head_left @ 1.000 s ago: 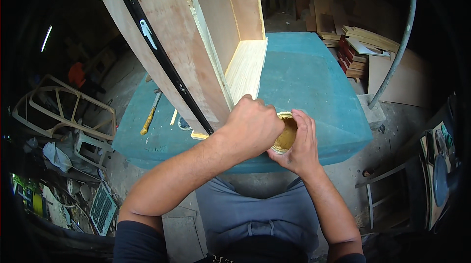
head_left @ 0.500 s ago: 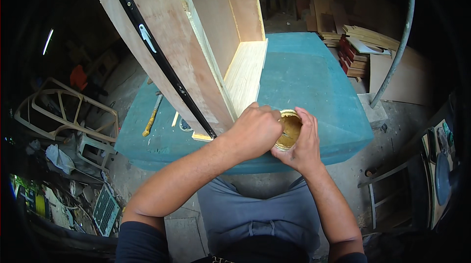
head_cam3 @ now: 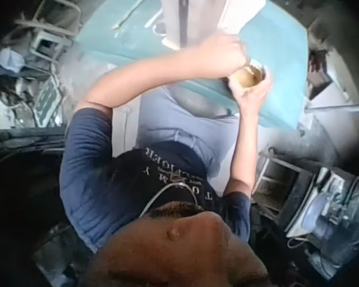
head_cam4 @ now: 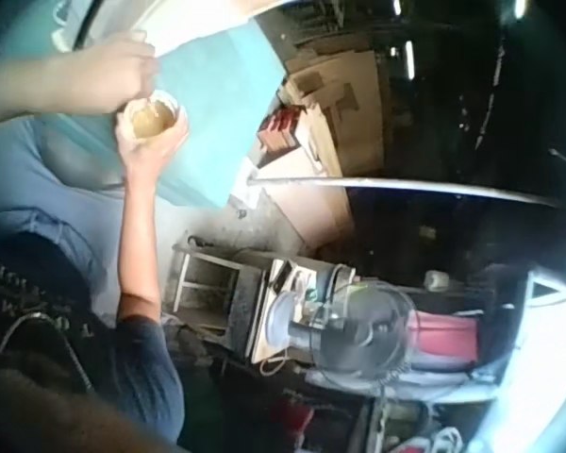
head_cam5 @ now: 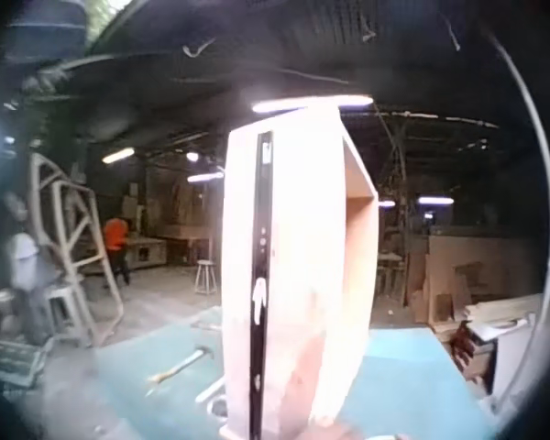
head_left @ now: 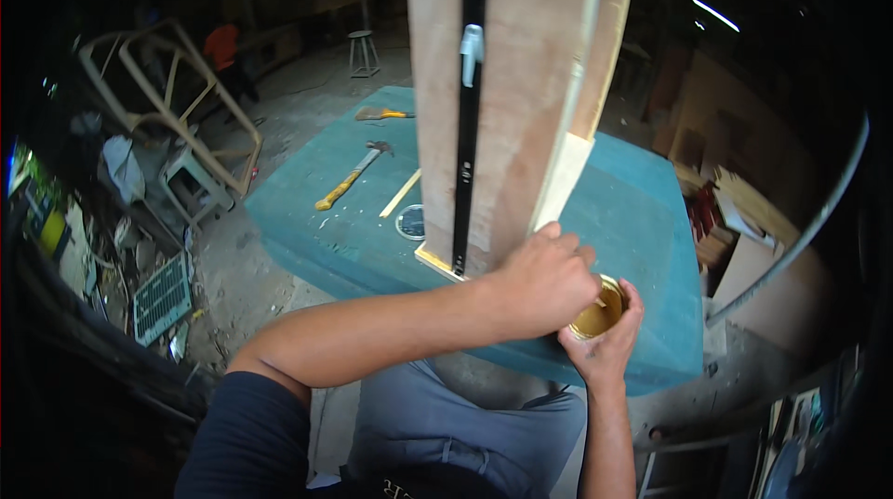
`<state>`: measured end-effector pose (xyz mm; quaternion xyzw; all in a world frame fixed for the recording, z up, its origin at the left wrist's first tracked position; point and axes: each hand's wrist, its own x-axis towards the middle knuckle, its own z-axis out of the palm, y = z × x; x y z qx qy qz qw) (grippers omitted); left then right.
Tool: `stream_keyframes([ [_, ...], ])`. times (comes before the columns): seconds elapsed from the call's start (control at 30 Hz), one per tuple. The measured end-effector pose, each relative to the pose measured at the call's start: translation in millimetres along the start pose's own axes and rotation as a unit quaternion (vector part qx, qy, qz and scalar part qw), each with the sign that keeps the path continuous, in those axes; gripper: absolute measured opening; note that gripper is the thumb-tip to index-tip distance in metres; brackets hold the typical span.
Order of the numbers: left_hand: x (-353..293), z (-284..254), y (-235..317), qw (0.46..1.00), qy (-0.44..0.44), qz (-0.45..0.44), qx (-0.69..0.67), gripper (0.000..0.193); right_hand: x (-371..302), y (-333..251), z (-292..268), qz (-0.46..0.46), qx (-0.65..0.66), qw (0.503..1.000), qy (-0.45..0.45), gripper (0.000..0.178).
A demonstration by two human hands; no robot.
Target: The person positions a wooden drawer box upright on the table, opens a can of adhesive paste, and applies the paste along the bottom edge of the drawer using a small stick and their fingers.
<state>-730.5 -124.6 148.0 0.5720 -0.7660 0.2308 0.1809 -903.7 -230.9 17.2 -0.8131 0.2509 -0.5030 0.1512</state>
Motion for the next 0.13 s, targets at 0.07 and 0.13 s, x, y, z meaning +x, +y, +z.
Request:
stream_keyframes([
  [0.07,7,7,9,0.996,-0.037,-0.077,-0.015,0.014,-3,1,3,-0.015,0.003,1.0,-0.01,0.114],
  [0.13,12,18,10,0.961,-0.18,-0.195,-0.079,0.014,-5,0,7,-0.029,-0.01,1.0,-0.001,0.112],
])
